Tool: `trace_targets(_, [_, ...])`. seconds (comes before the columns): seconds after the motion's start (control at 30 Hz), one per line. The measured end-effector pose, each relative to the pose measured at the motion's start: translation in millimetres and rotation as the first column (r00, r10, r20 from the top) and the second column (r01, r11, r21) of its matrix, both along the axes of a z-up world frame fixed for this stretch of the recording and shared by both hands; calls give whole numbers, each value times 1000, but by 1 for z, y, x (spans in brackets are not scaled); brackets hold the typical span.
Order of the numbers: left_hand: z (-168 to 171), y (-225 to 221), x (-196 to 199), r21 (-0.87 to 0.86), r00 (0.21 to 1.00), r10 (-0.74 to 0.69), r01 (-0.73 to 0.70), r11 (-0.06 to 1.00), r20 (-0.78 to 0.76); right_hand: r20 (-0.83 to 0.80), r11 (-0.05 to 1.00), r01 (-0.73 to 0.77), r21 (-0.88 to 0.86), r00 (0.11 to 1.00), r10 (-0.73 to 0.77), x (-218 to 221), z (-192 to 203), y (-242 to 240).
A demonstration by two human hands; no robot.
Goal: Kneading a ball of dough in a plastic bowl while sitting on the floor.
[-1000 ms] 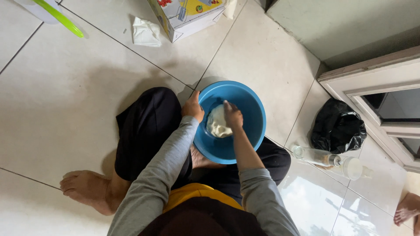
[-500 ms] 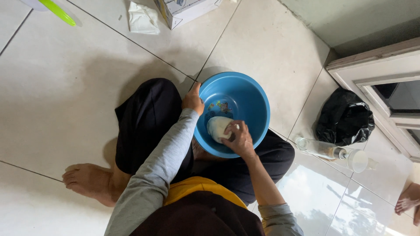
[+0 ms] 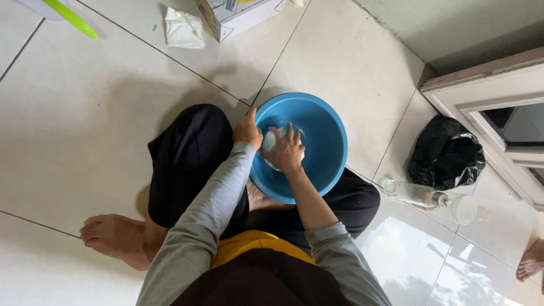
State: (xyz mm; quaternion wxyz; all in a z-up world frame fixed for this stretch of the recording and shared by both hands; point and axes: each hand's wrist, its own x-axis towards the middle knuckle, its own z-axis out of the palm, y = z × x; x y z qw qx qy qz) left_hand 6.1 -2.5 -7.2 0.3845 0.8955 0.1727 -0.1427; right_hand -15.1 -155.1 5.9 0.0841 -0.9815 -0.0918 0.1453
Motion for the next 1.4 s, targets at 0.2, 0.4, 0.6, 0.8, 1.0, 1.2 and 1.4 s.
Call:
trace_targets(0.2, [0, 0, -2, 30, 999, 3, -2, 1000, -40, 175, 980, -116, 159, 981, 87, -56, -10, -36])
trace_targets(0.4, [-13, 2, 0, 47, 998, -25, 28, 999, -65, -104, 709, 417, 569, 892, -441, -63, -4, -82])
trace_targets(0.6, [-5, 4, -2, 21, 996, -4, 6, 1000, -92, -320, 14, 437, 899, 681, -658, -63, 56, -78])
trace_targets(0.8, [-17, 9, -3, -24, 997, 26, -27, 999, -70, 428, 730, -16, 683, 819, -382, -66, 90, -49])
trace_targets(1.0, [3, 4, -4, 95, 997, 20, -14, 995, -70, -206, 919, -158, 362, 948, 244, -88, 62, -54])
trace_targets(1.2, [-21, 10, -4, 105, 1000, 15, -12, 994, -20, -56, 736, 296, 609, 941, -333, -46, 5, -71])
trace_targets(1.4, [-22, 7, -4, 109, 1000, 23, -24, 994, 5, -415, 550, 694, 464, 719, -557, 24, -146, -92])
